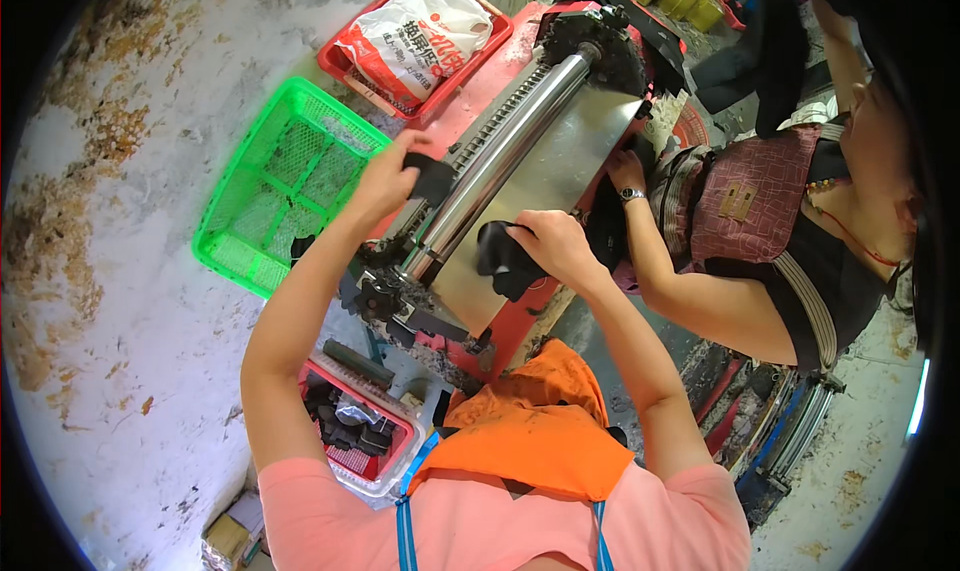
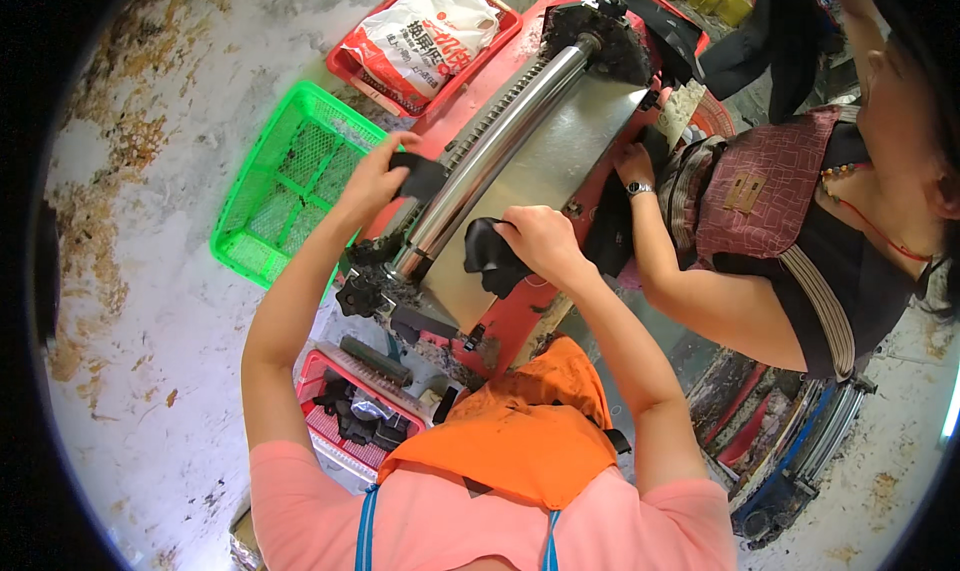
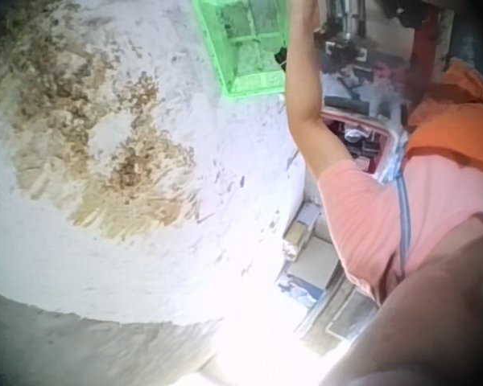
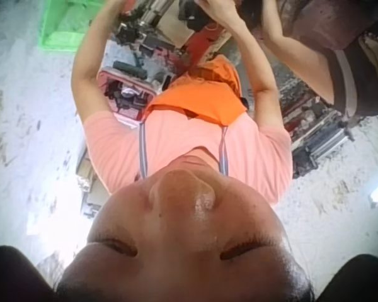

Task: Skiving leather pieces using a specialized machine for shoe manufacturing.

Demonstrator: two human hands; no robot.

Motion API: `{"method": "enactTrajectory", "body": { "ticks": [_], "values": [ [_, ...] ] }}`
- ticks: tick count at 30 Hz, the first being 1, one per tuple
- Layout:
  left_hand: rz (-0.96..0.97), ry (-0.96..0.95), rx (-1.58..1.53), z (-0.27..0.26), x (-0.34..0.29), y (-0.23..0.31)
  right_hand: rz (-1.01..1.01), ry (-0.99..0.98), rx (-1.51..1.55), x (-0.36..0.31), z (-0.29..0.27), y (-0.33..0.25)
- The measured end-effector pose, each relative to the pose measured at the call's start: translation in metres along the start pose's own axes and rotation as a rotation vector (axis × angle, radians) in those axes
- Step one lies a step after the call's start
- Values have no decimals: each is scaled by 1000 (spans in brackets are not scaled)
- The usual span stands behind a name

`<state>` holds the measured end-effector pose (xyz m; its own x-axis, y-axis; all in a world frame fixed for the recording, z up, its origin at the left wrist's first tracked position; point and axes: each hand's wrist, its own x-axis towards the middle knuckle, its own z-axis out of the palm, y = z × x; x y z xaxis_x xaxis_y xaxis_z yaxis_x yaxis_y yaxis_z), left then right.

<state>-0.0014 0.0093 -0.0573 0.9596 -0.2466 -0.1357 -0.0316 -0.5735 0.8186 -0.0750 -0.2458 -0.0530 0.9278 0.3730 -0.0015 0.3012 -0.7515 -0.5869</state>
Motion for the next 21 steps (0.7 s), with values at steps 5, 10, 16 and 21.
{"method": "enactTrajectory", "body": {
  "ticks": [5, 10, 16, 21],
  "values": [
    [109, -318, 160, 11, -2, -13, 52, -38, -201, 9, 0, -18],
    [45, -256, 172, 13, 8, -5, 96, -54, -214, 6, -8, -14],
    [-303, -375, -195, 15, 9, 9, -71, 91, 77, 4, -2, 4],
    [-77, -101, -400, 7, 9, 2, 28, -97, -35, 6, -10, 5]
  ]
}}
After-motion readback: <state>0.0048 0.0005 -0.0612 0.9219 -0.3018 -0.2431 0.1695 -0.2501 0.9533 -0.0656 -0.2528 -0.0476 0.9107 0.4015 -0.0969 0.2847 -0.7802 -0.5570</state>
